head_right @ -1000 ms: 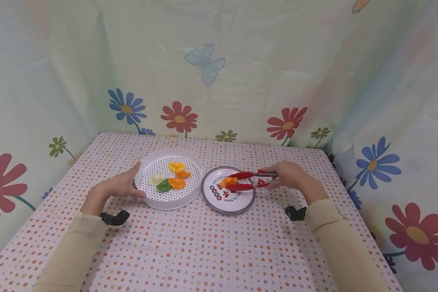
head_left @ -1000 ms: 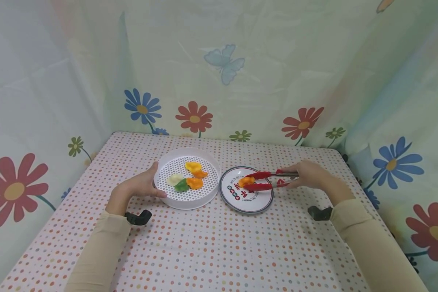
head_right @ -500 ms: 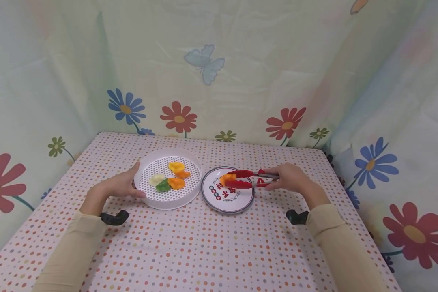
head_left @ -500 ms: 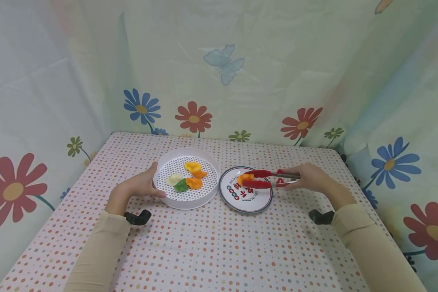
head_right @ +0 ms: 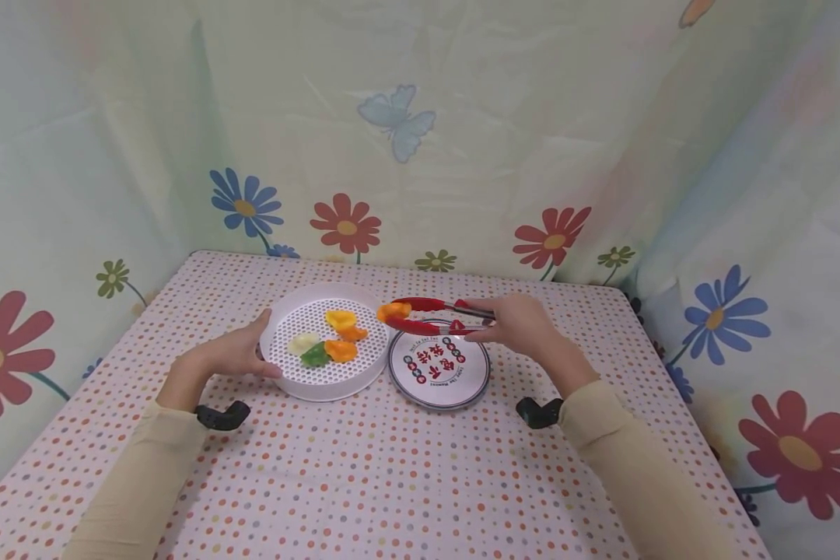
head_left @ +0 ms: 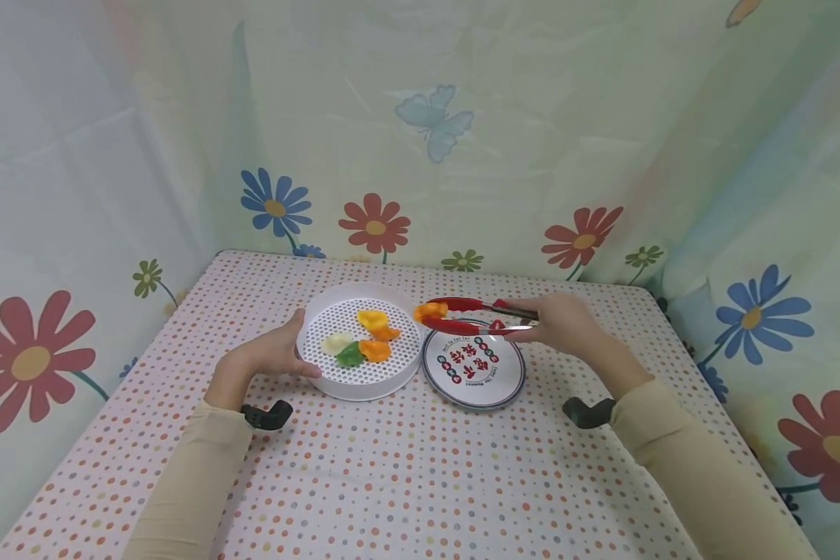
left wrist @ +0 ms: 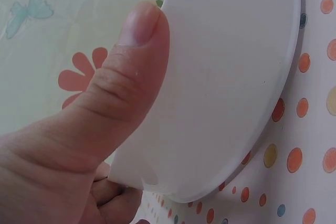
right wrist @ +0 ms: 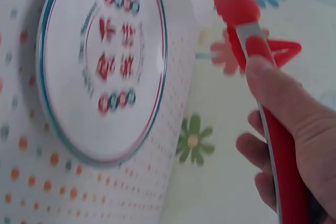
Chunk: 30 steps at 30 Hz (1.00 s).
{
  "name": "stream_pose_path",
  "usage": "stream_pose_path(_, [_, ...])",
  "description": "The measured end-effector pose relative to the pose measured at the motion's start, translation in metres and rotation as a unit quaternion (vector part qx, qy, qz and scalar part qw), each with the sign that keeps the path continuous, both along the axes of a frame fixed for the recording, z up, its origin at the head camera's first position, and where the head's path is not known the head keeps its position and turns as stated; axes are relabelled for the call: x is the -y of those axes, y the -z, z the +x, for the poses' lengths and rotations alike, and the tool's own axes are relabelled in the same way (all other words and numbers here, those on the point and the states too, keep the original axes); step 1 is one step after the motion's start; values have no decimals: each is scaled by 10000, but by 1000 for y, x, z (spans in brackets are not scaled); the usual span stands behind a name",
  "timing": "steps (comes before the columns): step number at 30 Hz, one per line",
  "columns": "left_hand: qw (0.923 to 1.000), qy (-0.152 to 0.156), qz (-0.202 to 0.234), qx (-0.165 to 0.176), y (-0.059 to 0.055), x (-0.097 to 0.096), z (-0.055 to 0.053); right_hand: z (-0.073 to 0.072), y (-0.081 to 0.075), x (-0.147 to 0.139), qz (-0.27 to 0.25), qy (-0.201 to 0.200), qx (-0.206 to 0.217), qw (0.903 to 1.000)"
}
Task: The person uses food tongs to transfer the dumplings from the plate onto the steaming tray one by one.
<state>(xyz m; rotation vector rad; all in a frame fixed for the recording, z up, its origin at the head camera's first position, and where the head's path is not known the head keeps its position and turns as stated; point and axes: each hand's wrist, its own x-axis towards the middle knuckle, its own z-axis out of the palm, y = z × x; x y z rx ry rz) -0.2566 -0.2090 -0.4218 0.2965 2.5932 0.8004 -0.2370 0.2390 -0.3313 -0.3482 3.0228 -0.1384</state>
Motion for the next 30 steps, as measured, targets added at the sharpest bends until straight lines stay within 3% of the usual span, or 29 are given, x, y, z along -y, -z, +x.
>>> stream_pose_path(9, [10000, -6, -64, 47, -3, -1, 1, -5, 0, 77, 317, -617, -707, 9951])
stream_pose_path(15, [10000, 59, 56, -16, -2, -1, 3, -11, 15, 114, 282, -754, -607, 9949])
stream_pose_path(21, [9999, 150, 82, -27, 1, 0, 2, -14, 28, 133, 310, -825, -606, 9943])
stream_pose_path(30, [9999, 49, -77, -97, 1, -2, 1, -13, 33, 148, 593, -504, -572, 9953])
